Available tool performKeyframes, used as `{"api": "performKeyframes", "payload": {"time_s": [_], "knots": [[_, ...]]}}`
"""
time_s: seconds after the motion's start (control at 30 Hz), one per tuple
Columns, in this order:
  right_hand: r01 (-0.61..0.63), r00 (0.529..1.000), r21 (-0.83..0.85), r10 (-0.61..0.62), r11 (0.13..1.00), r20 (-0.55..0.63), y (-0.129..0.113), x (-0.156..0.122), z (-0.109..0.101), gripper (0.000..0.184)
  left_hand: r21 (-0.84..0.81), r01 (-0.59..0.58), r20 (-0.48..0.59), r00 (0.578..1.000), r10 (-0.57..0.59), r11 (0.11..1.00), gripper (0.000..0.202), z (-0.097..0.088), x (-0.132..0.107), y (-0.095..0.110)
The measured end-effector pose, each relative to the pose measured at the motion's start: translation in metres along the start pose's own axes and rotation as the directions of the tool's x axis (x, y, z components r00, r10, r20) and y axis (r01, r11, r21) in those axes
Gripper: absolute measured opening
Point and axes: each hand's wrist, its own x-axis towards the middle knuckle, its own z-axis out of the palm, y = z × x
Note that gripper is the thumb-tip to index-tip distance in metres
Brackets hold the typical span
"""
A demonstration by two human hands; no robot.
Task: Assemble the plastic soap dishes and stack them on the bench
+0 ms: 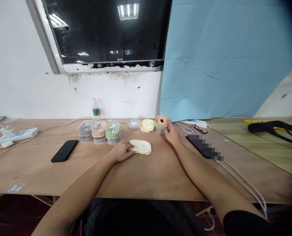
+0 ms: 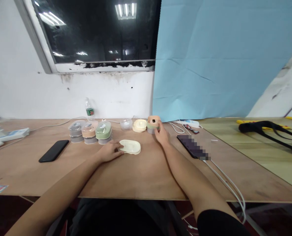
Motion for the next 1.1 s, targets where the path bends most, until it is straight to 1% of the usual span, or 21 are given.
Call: {"api": "performKeyframes", "payload": {"time_s": [0.13, 0.23, 0.33, 0.4, 0.47, 0.57, 0.63, 0.7, 0.77, 0.83, 0.9, 0.97, 1.03, 1.1], "knots": [[0.019, 0.999, 0.005, -0.020, 1.000, 0.030, 0.010, 0.002, 0.005, 0.051, -0.040, 0.024, 0.010, 1.000, -0.023, 0.999, 0.038, -0.001, -0.001, 0.000], [0.051, 0.999, 0.036, -0.051, 0.998, -0.003, 0.010, 0.002, 0.012, 0.038, -0.060, 0.042, 0.021, 0.999, -0.040, 0.997, 0.038, -0.001, -0.001, 0.000], [0.037, 0.998, 0.038, -0.035, 0.999, -0.050, 0.006, 0.001, 0.014, 0.028, -0.069, 0.042, 0.038, 0.998, -0.039, 0.997, 0.039, -0.003, -0.002, 0.000], [0.000, 0.996, 0.047, 0.004, 0.999, -0.092, 0.002, 0.000, 0.013, 0.027, -0.073, 0.047, 0.050, 0.998, -0.043, 0.996, 0.039, -0.004, -0.002, 0.000], [-0.022, 0.990, 0.075, 0.032, 0.997, -0.141, -0.004, -0.001, 0.011, 0.030, -0.083, 0.055, 0.057, 0.997, -0.050, 0.995, 0.039, -0.005, -0.002, 0.000], [0.015, 0.983, 0.145, 0.011, 0.989, -0.183, -0.017, -0.007, 0.007, 0.040, -0.119, 0.061, 0.012, 0.998, -0.060, 0.991, 0.046, -0.006, -0.003, 0.000], [0.070, 0.987, 0.194, -0.040, 0.979, -0.157, -0.029, -0.016, 0.006, 0.045, -0.149, 0.076, -0.050, 0.995, -0.085, 0.986, 0.058, -0.005, -0.003, 0.000], [0.146, 0.988, 0.225, -0.131, 0.963, -0.079, -0.042, -0.029, 0.005, 0.048, -0.186, 0.102, -0.118, 0.985, -0.125, 0.977, 0.071, -0.004, -0.003, -0.001], [0.238, 0.968, 0.247, -0.250, 0.939, 0.018, -0.056, -0.044, 0.005, 0.051, -0.229, 0.122, -0.190, 0.967, -0.167, 0.966, 0.081, -0.002, -0.003, -0.003], [0.319, 0.928, 0.277, -0.358, 0.906, 0.101, -0.070, -0.057, 0.006, 0.054, -0.263, 0.131, -0.264, 0.943, -0.202, 0.956, 0.088, -0.002, -0.003, -0.004], [0.390, 0.875, 0.320, -0.456, 0.864, 0.165, -0.081, -0.066, 0.008, 0.054, -0.268, 0.123, -0.317, 0.925, -0.208, 0.955, 0.091, -0.004, -0.003, -0.005], [0.430, 0.844, 0.336, -0.505, 0.838, 0.180, -0.088, -0.070, 0.011, 0.052, -0.266, 0.106, -0.328, 0.925, -0.193, 0.958, 0.089, -0.007, -0.004, -0.006], [0.446, 0.840, 0.310, -0.512, 0.840, 0.179, -0.089, -0.068, 0.013, 0.051, -0.289, 0.099, -0.307, 0.932, -0.190, 0.952, 0.085, -0.008, -0.004, -0.005], [0.447, 0.845, 0.269, -0.502, 0.853, 0.187, -0.087, -0.063, 0.013, 0.050, -0.324, 0.109, -0.308, 0.927, -0.213, 0.940, 0.081, -0.007, -0.002, -0.003]]}}
